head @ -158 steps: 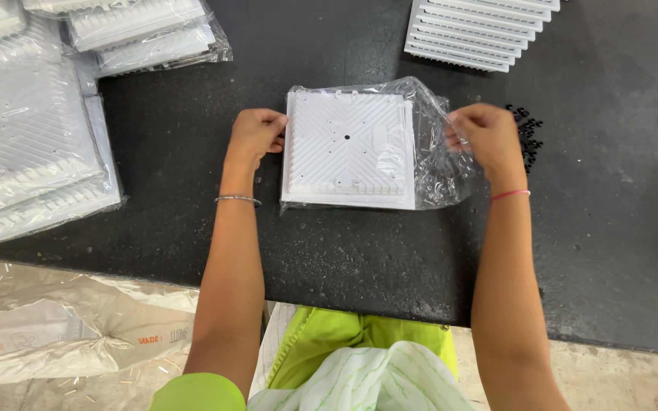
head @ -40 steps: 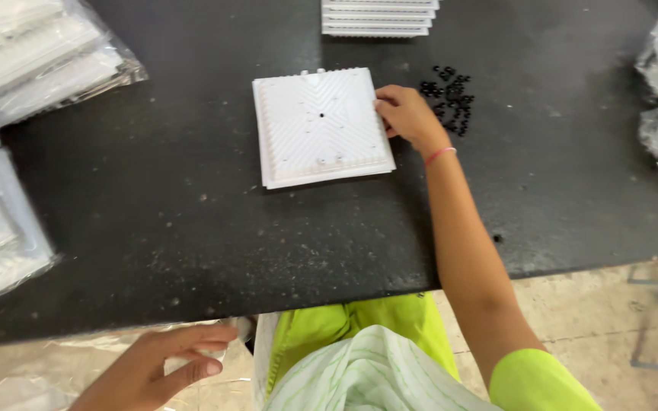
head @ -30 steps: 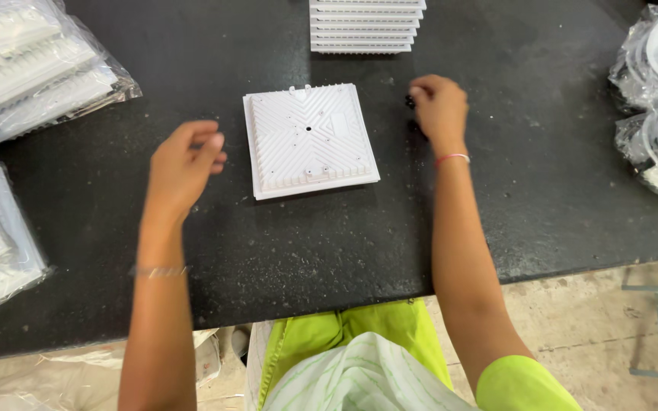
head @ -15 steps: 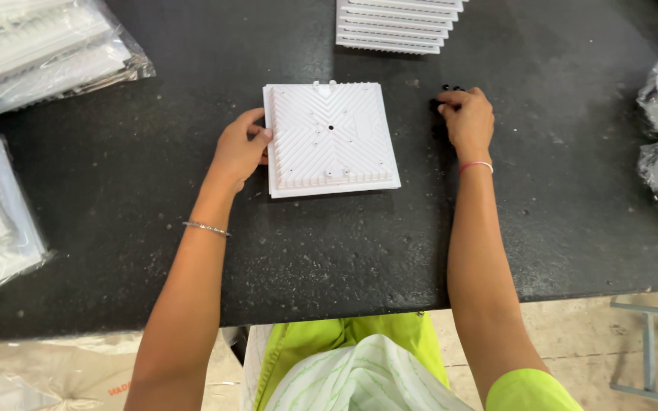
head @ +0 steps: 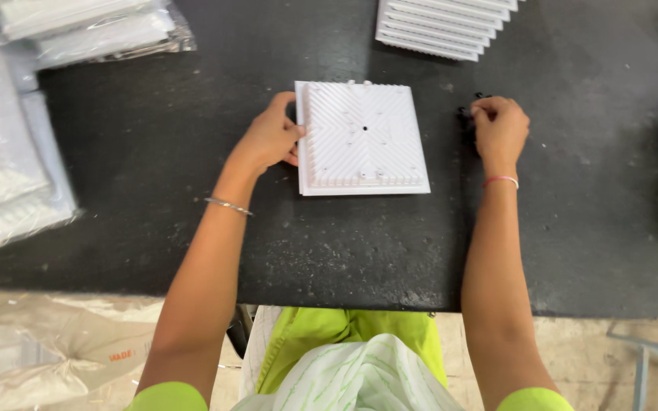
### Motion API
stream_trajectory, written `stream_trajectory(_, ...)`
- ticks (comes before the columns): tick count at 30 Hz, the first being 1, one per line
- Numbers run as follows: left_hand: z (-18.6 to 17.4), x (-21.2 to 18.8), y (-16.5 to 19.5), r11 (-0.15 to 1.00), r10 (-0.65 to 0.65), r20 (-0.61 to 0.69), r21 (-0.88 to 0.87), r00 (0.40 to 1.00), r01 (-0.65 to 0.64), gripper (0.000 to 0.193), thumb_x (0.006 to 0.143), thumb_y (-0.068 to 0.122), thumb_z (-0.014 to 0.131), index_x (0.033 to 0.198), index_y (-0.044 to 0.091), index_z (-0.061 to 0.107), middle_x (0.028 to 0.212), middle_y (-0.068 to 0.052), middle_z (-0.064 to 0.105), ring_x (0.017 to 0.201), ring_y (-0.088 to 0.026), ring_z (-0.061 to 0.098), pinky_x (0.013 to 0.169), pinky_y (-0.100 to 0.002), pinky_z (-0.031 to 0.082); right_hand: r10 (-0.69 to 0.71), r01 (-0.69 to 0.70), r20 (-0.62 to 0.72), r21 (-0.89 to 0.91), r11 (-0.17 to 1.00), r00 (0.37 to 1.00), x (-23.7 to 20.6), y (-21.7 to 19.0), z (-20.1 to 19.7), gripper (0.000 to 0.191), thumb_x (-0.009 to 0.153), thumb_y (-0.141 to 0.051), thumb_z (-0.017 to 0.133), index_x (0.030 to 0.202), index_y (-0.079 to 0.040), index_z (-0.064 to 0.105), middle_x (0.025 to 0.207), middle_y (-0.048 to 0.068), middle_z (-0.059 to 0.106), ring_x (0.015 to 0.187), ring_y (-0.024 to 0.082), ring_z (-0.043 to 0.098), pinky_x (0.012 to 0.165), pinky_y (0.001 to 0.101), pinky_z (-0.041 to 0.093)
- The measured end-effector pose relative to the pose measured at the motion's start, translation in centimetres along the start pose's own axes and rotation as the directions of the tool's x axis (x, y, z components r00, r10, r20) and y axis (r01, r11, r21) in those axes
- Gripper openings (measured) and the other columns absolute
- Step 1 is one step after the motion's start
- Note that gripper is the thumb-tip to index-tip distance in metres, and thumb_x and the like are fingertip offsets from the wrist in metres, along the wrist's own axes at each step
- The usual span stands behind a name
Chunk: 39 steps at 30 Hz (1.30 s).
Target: The person picks a white square plastic panel from a stack, removes its plastic wrap, and inserts small black fasteners into holes on the panel. They then wrap the panel in plastic again and stack it with the finished pile, repeating the cycle.
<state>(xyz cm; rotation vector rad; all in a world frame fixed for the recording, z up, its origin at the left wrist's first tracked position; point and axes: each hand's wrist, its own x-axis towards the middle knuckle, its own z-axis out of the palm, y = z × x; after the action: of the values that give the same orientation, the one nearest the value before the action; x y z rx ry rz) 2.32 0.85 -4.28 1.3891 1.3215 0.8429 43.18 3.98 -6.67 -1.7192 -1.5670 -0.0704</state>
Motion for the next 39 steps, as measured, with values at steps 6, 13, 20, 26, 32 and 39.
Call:
stream_trajectory(6, 0.0, -0.2, 0.2, 1.0, 0.008, -0.025, 0.022, 1.0, -0.007, 0.056, 0.096, 0.003, 0.06, 0.147, 0.001, 0.039, 0.092, -0.015, 0.07, 0.07, -0.02, 0.074, 0.06, -0.034, 0.062, -0.029, 0.031, -0.084, 0.025, 0.999, 0.996, 0.1, -0.2, 0.1, 0.011, 0.089, -0.011, 0.077, 0.099, -0.009, 0.08, 0.094, 0.011, 0.073, 0.083, 0.026, 0.071, 0.078, 0.0396, 0.056)
stream_trajectory(13, 0.1, -0.5, 0.7, 0.995, 0.023, -0.033, 0.1, 0.999, -0.02, 0.052, 0.097, 0.003, 0.059, 0.146, 0.0, 0.042, 0.094, -0.014, 0.071, 0.072, -0.021, 0.075, 0.06, -0.034, 0.063, 0.154, -0.153, 0.023, -0.059, 0.987, 0.988, 0.1, 1.1, -0.1, 0.015, 0.083, -0.018, 0.082, 0.097, -0.013, 0.083, 0.091, 0.01, 0.076, 0.083, 0.027, 0.073, 0.079, 0.0402, 0.056)
stream_trajectory(20, -0.2, -1.0, 1.0, 0.987, 0.017, -0.058, 0.16, 0.998, -0.008, 0.05, 0.097, 0.005, 0.059, 0.144, 0.001, 0.044, 0.093, -0.014, 0.072, 0.073, -0.021, 0.076, 0.062, -0.034, 0.065, 0.17, -0.161, 0.075, -0.118, 0.98, 0.983, -0.3, 0.4, 0.5, 0.02, 0.078, -0.026, 0.088, 0.091, -0.012, 0.082, 0.091, 0.008, 0.073, 0.081, 0.028, 0.071, 0.075, 0.043, 0.055)
stream_trajectory(26, -0.3, -1.0, 1.1, 0.969, 0.042, -0.082, 0.245, 0.996, -0.021, 0.05, 0.096, 0.008, 0.062, 0.143, 0.002, 0.046, 0.092, -0.013, 0.076, 0.071, -0.02, 0.076, 0.062, -0.035, 0.063, 0.081, -0.076, 0.051, -0.093, 0.993, 0.995, -0.4, 0.5, 0.6, 0.017, 0.079, -0.022, 0.088, 0.093, -0.013, 0.083, 0.093, 0.009, 0.073, 0.082, 0.028, 0.071, 0.077, 0.0422, 0.055)
stream_trajectory(32, -0.3, -1.1, 1.4, 0.964, 0.019, -0.085, 0.265, 0.996, 0.004, 0.051, 0.094, 0.01, 0.064, 0.141, 0.004, 0.046, 0.094, -0.011, 0.075, 0.071, -0.021, 0.075, 0.064, -0.036, 0.062, -0.007, -0.183, 0.308, 0.585, 0.79, 0.951, -0.4, -6.0, 0.0, 0.018, 0.092, -0.011, 0.083, 0.109, -0.015, 0.081, 0.108, 0.004, 0.074, 0.095, 0.014, 0.067, 0.087, 0.0331, 0.053)
stream_trajectory(39, -0.4, -1.1, 1.2, 0.941, 0.029, -0.089, 0.339, 0.996, 0.003, 0.051, 0.094, 0.013, 0.064, 0.141, 0.005, 0.047, 0.095, -0.01, 0.076, 0.073, -0.022, 0.075, 0.072, -0.038, 0.059, -0.367, 0.053, 0.48, 0.549, 0.834, 0.797, -3.4, -15.1, -0.9, 0.023, 0.089, -0.013, 0.08, 0.112, -0.015, 0.08, 0.132, 0.006, 0.066, 0.125, 0.021, 0.06, 0.107, 0.0356, 0.046)
